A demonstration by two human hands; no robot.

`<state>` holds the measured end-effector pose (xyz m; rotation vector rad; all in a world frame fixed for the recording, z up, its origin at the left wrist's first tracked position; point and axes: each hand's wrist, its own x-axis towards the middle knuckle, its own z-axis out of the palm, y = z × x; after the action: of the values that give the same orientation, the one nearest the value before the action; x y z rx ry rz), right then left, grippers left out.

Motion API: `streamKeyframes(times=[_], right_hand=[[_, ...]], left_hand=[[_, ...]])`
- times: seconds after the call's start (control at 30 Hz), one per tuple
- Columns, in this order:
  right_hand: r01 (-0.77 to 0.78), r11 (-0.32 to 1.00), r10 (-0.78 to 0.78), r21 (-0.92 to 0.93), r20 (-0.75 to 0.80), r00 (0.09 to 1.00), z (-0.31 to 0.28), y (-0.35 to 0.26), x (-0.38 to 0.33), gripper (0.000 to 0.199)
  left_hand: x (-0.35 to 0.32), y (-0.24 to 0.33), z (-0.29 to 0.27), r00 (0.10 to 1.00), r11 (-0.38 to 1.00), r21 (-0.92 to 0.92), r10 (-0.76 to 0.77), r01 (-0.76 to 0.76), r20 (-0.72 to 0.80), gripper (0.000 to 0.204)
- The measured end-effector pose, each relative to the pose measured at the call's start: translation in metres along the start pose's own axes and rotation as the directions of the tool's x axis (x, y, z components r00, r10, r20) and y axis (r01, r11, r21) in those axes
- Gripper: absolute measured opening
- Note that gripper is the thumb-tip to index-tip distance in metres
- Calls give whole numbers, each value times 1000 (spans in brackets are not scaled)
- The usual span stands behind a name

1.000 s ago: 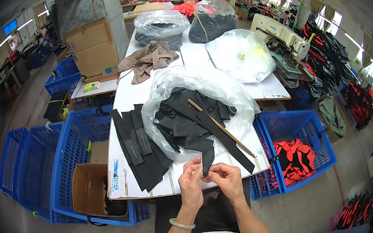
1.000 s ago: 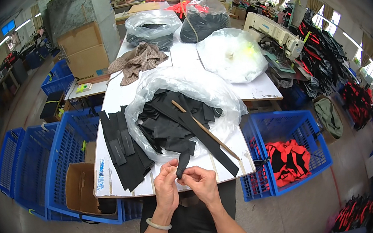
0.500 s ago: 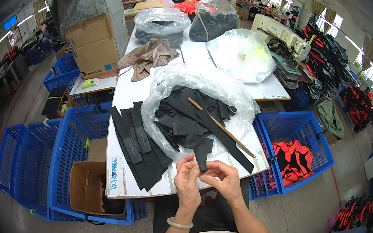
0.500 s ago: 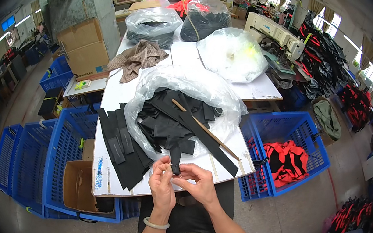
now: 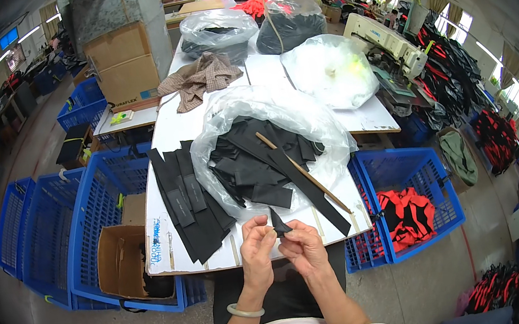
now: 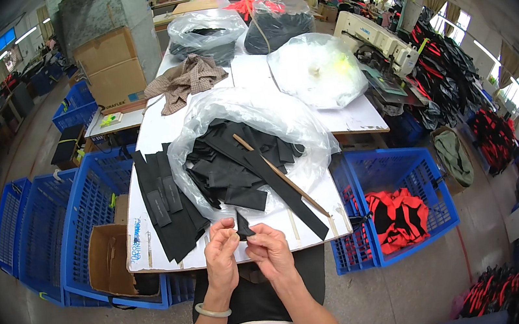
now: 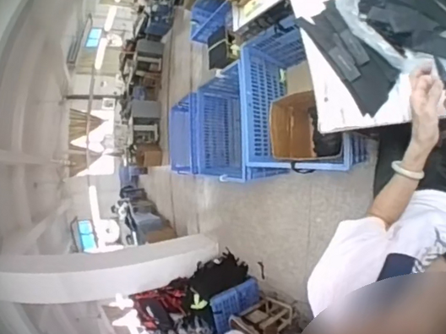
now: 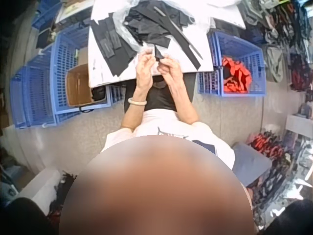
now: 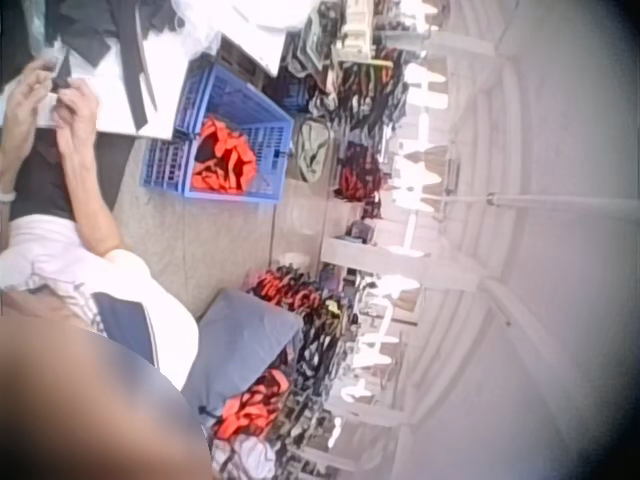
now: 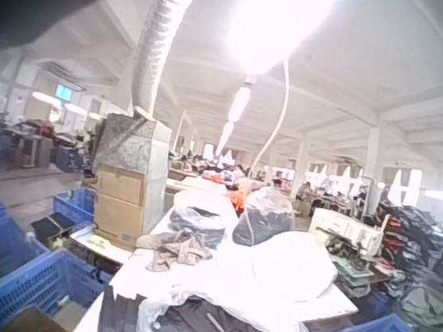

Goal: Preparing and folding black fabric straps at an industrial workbench.

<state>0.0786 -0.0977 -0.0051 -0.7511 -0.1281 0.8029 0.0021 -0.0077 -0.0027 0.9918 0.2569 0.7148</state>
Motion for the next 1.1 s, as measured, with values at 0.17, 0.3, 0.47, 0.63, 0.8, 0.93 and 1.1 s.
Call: streamKeyframes(times=[0.17,0.3,0.47,0.63,0.8,0.93,1.1], right_hand=[[-404,784,193,472,434,880,10,5,-16,17],[-219,908,186,357,126,974,22,-13,-8,3],[-81,997,79,10,150,986,25,-3,-8,8],[-10,999,19,-44,193,981,20,-4,-14,8],[111,993,-107,-40,82,991,33,-3,-18,14],[-354,885,210,302,419,884,20,-2,-23,19],[-42,989,76,-142,243,967,23,-21,-10,12]], left_hand=[[-9,23,-1,979,986,-140,-64,93,196,10],[-6,11,-4,986,990,-104,-79,96,150,8],[-7,9,-10,996,983,-168,-63,74,67,8],[-7,13,-4,998,998,-69,12,-7,61,14],[-3,20,1,995,998,-19,54,-52,89,15],[-7,30,6,981,994,35,92,-99,173,16],[-8,11,2,996,997,64,30,-36,89,16]])
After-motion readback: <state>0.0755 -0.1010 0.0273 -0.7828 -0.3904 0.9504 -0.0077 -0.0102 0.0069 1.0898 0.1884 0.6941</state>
